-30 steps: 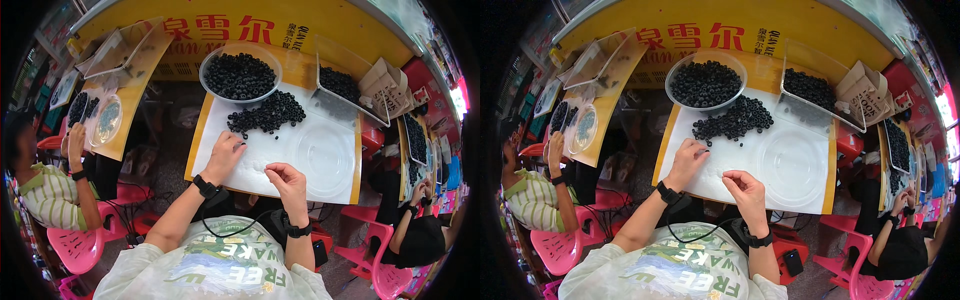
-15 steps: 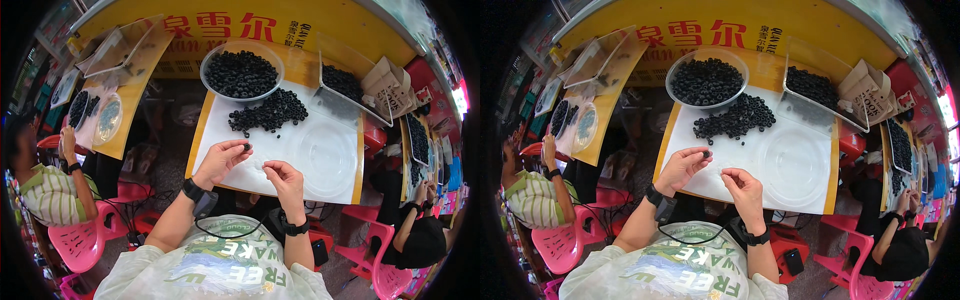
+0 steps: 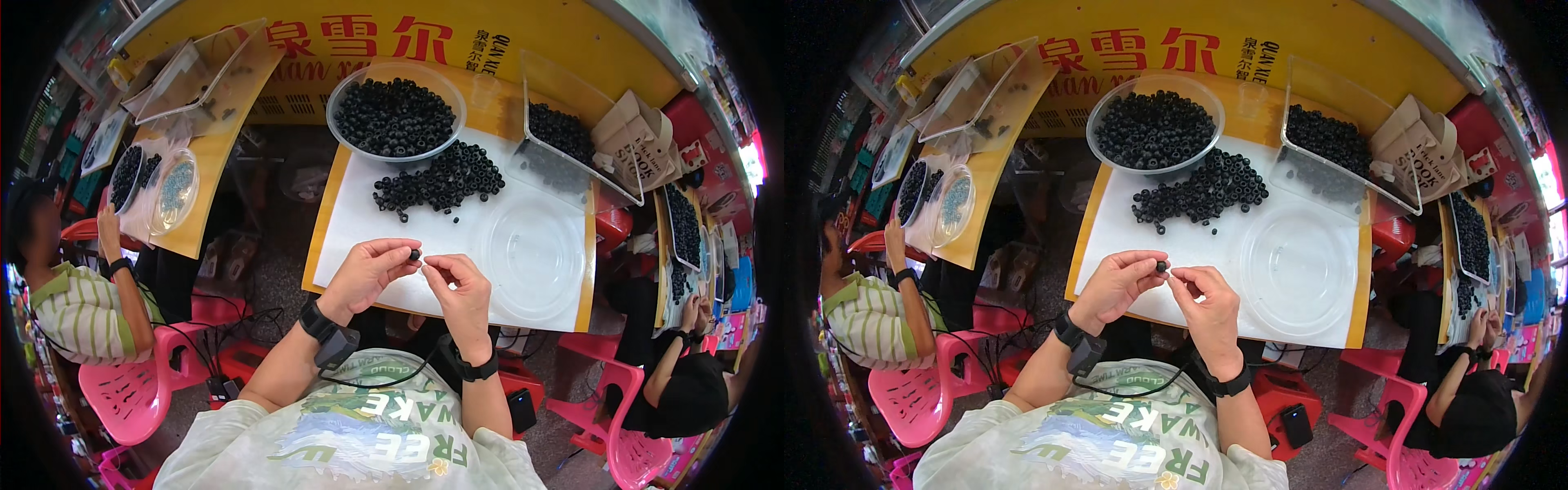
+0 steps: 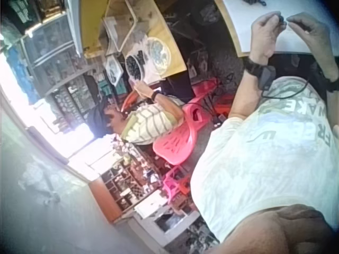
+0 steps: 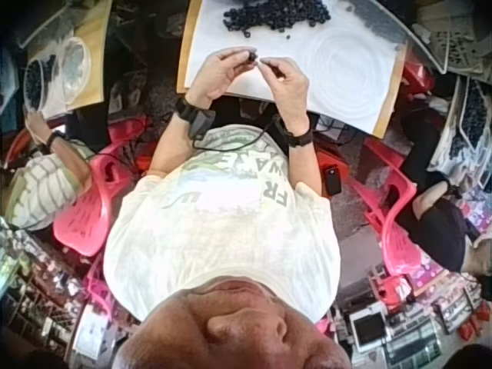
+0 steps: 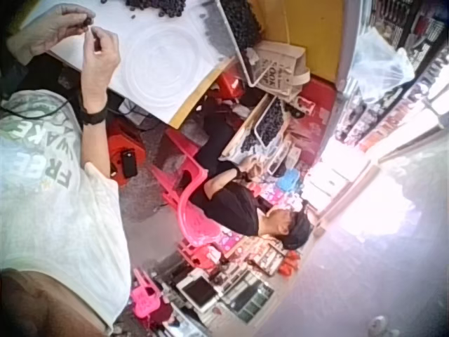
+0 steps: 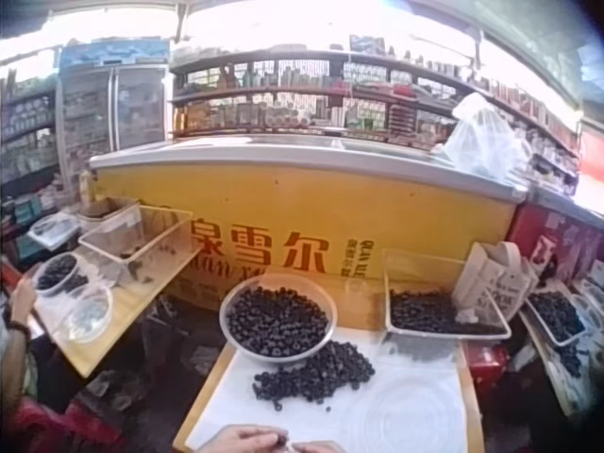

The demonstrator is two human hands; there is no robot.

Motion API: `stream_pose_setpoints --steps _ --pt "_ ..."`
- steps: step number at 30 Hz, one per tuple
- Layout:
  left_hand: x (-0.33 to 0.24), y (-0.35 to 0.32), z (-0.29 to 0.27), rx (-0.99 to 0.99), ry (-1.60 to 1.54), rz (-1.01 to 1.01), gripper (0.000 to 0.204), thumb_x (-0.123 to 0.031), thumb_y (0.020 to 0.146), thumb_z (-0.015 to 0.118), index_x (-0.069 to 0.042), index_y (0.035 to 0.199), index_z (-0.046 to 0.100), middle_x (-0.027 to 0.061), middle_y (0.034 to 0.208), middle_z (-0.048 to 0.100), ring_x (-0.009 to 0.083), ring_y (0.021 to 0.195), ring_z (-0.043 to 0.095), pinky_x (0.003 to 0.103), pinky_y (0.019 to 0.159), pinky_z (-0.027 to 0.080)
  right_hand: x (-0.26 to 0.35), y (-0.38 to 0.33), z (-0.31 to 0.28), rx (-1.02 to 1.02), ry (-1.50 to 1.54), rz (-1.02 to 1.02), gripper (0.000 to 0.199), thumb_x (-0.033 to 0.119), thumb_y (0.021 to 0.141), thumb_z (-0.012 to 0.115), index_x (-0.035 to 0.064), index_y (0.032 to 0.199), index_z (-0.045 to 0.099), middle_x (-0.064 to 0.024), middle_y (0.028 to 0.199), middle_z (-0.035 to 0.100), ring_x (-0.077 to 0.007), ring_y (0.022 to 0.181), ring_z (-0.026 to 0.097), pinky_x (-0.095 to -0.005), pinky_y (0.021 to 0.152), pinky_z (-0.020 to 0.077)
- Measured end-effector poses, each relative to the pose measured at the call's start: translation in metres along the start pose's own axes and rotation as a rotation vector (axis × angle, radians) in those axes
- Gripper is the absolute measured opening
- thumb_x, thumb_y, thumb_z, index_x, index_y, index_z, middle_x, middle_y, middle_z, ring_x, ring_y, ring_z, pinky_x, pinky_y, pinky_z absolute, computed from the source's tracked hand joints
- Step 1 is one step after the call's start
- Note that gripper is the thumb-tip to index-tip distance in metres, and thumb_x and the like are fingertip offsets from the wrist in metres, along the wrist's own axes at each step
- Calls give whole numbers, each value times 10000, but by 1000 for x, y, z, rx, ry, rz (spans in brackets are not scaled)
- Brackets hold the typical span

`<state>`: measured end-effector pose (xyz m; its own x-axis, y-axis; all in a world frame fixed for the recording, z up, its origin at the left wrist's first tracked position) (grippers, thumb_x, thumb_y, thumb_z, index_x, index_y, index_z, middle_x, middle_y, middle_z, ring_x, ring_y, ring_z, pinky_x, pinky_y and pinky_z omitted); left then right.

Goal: Sort and place small black objects into plastic bags along with blue filler materials.

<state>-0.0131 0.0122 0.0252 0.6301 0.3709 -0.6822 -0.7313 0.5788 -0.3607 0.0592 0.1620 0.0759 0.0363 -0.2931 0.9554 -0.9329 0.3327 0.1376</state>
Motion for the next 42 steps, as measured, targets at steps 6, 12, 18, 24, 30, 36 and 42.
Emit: stream_pose_setpoints --steps 6,12,18,24,30,36,42 --pt "-6 -4 4 1 269 125 187 -25 933 670 23 1109 709 90 1040 715 145 927 685 278 888 564 1 0 6 -2 -123 -76 159 34 846 741 -1 998 706 -101 895 675 -156 648 600 -277 596 491" --pt "-7 -4 7 -20 397 189 204 -52 907 707 17 1098 720 79 990 729 113 879 661 241 803 538 2 -1 6 -32 -144 -89 138 26 848 727 9 983 703 -97 882 670 -157 636 591 -290 578 481" --pt "-2 -1 2 -45 404 156 203 -54 907 707 19 1097 718 85 973 727 116 867 664 244 790 548 -2 0 10 -37 -176 -103 94 24 829 724 7 902 667 -84 834 643 -158 610 572 -298 565 471" --pt "7 3 -11 -75 211 13 202 -52 918 702 28 1104 707 86 986 719 131 862 679 253 802 574 -13 4 16 15 -136 -64 94 20 805 714 -4 876 655 -82 800 628 -156 600 568 -298 563 466" --pt "13 10 -22 -114 116 -18 192 -46 923 700 28 1100 705 82 990 714 135 854 683 253 796 577 -17 7 16 12 -153 -4 84 15 802 721 -6 860 664 -65 785 644 -127 618 590 -267 580 470" --pt "-1 16 -40 -177 86 -2 194 -51 921 706 24 1101 705 80 986 715 131 839 681 252 778 575 -22 14 6 -27 -151 14 132 15 815 708 3 947 696 -84 803 655 -136 617 581 -275 578 474" --pt "3 15 -27 -123 143 27 186 -32 918 701 27 1094 704 87 975 716 138 841 683 253 775 575 -10 15 27 65 -196 -47 232 48 835 724 15 1064 706 -90 801 655 -157 618 588 -293 581 488"
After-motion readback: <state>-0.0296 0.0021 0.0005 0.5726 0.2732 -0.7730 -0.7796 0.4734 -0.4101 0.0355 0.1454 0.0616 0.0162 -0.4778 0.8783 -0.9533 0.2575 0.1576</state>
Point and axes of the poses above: each hand's wrist, its own y-axis towards the middle knuckle, its own z-axis out of the palm, x = y × z, the point moved 5 cm from there along y, towards the middle knuckle
